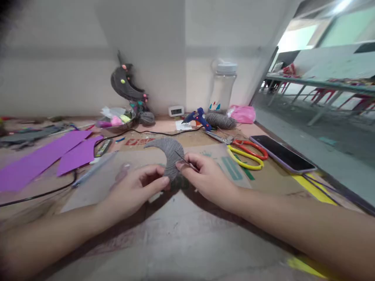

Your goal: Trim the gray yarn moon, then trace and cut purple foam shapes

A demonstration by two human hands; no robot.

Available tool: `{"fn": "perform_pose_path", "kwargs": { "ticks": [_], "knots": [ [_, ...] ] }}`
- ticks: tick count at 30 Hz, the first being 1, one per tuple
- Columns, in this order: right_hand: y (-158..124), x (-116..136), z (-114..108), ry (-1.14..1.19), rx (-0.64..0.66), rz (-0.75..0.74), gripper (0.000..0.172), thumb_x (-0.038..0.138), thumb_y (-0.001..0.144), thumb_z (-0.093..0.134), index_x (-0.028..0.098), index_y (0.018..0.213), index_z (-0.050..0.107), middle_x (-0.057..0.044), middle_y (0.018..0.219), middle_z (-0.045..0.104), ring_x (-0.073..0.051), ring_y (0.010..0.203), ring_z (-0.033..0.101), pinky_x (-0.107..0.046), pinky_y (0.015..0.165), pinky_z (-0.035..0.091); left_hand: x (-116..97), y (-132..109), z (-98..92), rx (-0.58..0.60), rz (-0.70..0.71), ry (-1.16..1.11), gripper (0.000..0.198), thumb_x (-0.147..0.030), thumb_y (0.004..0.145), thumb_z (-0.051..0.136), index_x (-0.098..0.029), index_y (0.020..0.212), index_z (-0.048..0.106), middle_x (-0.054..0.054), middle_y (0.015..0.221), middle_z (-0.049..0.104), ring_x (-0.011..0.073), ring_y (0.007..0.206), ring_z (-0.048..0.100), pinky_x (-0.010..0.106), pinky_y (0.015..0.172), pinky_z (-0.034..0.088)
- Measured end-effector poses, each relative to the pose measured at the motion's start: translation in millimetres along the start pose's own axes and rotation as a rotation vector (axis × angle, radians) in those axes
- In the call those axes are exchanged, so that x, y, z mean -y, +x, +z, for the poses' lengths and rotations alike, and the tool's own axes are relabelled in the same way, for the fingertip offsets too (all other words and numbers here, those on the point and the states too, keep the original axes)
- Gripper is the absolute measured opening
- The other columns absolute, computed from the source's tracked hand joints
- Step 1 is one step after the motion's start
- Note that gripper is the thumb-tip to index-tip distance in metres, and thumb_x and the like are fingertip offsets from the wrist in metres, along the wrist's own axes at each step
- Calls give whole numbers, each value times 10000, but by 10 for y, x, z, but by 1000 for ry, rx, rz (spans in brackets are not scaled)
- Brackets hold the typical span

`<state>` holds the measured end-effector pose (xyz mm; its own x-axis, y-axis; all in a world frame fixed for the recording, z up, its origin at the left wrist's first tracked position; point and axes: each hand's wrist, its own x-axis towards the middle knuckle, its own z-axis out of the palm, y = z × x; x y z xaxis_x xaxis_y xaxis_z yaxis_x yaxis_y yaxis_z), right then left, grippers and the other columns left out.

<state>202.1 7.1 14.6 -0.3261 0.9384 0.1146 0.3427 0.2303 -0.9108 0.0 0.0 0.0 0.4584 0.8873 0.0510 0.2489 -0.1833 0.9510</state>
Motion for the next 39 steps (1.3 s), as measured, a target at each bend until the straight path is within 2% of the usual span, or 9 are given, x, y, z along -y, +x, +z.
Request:
{"fn": "perform_pose_path", "kwargs": {
  "ticks": [4,9,15,23,29,34,39],
  "knots": [
    [-15,-12,11,153,56,19,341,515,900,554,207,762,507,54,635,434,-99,525,422,-228,459,328,43,-2,3,8,52,-32,234,-370,938,576,-168,823,595,-4,798,575,146,775,522,280,703,400],
    [7,-7,12,296,79,-33,491,602,877,593,220,636,400,78,548,343,-79,486,298,-238,449,244,66,8,17,20,59,-119,227,-380,946,583,-171,865,621,8,828,613,150,798,552,280,745,426],
    [36,-53,-1,267,53,-51,495,590,888,605,221,630,399,74,560,344,-83,500,273,-256,464,234,18,4,12,21,64,-174,370,-444,1002,460,-170,808,614,25,825,606,156,806,547,275,751,434],
    [25,-56,-4,155,53,-103,418,543,896,606,218,674,465,64,604,344,-97,534,302,-257,484,259,36,6,11,-27,25,-57,270,-420,939,572,-181,812,568,-11,776,555,140,745,512,275,692,403],
    [35,-95,14,326,134,-64,439,546,878,644,221,669,435,78,592,314,-88,512,249,-258,484,240,22,5,2,-4,79,-100,238,-386,950,568,-184,829,603,-10,784,587,137,749,542,278,710,429],
    [45,-79,18,364,108,-22,448,561,862,659,218,673,440,83,576,334,-86,506,247,-257,484,244,10,-2,7,-29,41,-87,242,-421,933,595,-184,904,630,11,839,626,157,797,580,299,752,459],
    [46,-62,10,287,56,-12,457,589,868,628,218,672,446,83,566,333,-90,505,250,-265,485,228,24,-21,19,-49,-19,-77,311,-468,861,682,-195,990,609,12,898,623,164,816,582,290,716,466]
  ]
}}
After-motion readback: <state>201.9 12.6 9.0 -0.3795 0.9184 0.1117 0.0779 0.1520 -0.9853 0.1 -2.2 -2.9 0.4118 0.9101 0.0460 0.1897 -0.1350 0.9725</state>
